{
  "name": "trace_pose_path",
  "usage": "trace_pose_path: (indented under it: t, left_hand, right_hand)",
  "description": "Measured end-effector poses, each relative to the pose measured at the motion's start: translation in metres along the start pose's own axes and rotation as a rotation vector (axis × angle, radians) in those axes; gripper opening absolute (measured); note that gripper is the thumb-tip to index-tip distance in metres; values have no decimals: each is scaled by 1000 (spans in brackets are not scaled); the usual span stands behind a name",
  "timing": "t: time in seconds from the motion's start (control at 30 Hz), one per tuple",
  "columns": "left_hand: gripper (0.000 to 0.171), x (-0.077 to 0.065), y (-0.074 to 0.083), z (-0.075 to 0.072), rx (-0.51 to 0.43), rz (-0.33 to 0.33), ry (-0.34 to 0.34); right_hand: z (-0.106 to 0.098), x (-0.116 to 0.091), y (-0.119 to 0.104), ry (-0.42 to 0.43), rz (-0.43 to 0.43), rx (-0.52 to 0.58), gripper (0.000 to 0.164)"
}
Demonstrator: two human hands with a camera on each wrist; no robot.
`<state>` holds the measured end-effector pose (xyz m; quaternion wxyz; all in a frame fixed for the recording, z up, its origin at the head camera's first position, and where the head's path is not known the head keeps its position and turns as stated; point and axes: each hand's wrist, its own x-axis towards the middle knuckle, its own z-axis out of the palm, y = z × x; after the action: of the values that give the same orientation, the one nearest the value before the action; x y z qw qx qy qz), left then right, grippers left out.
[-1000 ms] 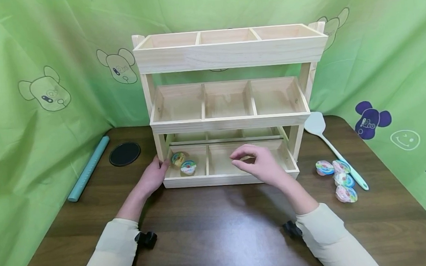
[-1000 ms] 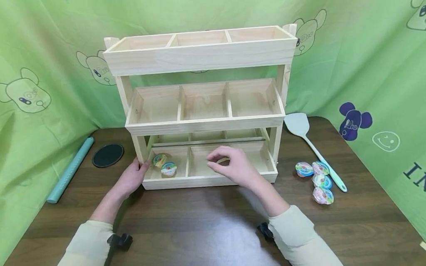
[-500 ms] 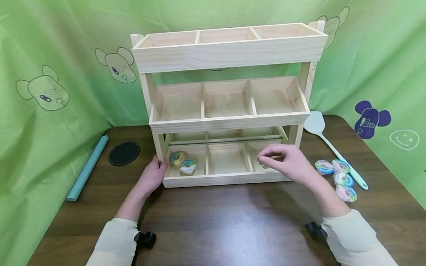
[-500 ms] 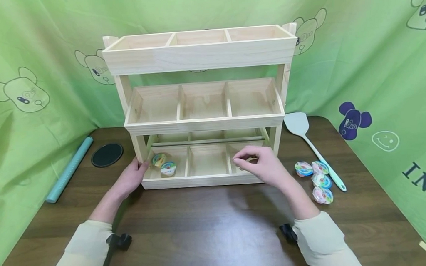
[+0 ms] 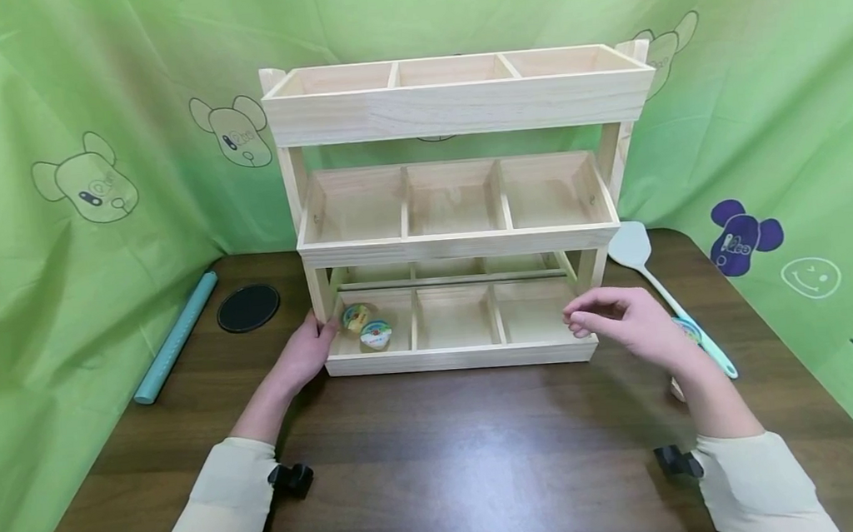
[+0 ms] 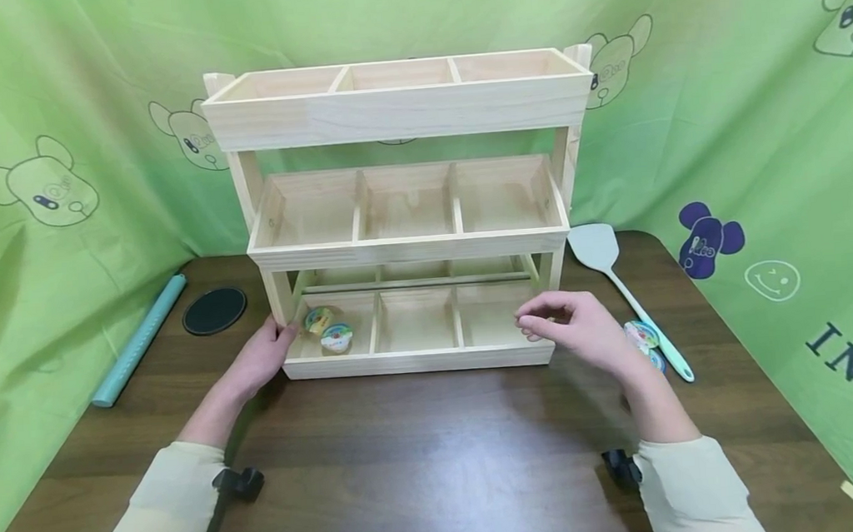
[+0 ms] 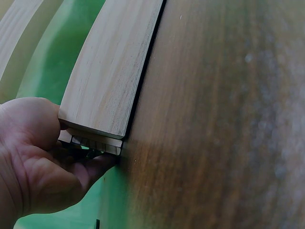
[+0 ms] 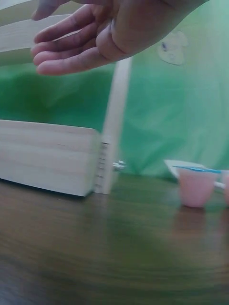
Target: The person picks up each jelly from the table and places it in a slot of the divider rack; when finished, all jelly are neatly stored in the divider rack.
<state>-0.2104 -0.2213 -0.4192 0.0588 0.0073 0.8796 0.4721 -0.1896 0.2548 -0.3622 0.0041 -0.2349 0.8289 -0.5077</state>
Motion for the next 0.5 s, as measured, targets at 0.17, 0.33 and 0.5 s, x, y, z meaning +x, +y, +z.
trace_pose_path:
  t: [0.17, 0.33, 0.5]
  left_hand:
    - [57, -1, 1, 0, -3, -2, -1]
    - [57, -1, 1, 0, -3, 3, -6]
    - [57, 0, 0, -1, -2, 2, -6]
  right_hand:
    - [-15, -7, 11, -11, 82, -47, 22]
    - [-32, -17, 22, 38, 152, -166, 26]
    - [-47, -27, 34, 94, 159, -320, 28]
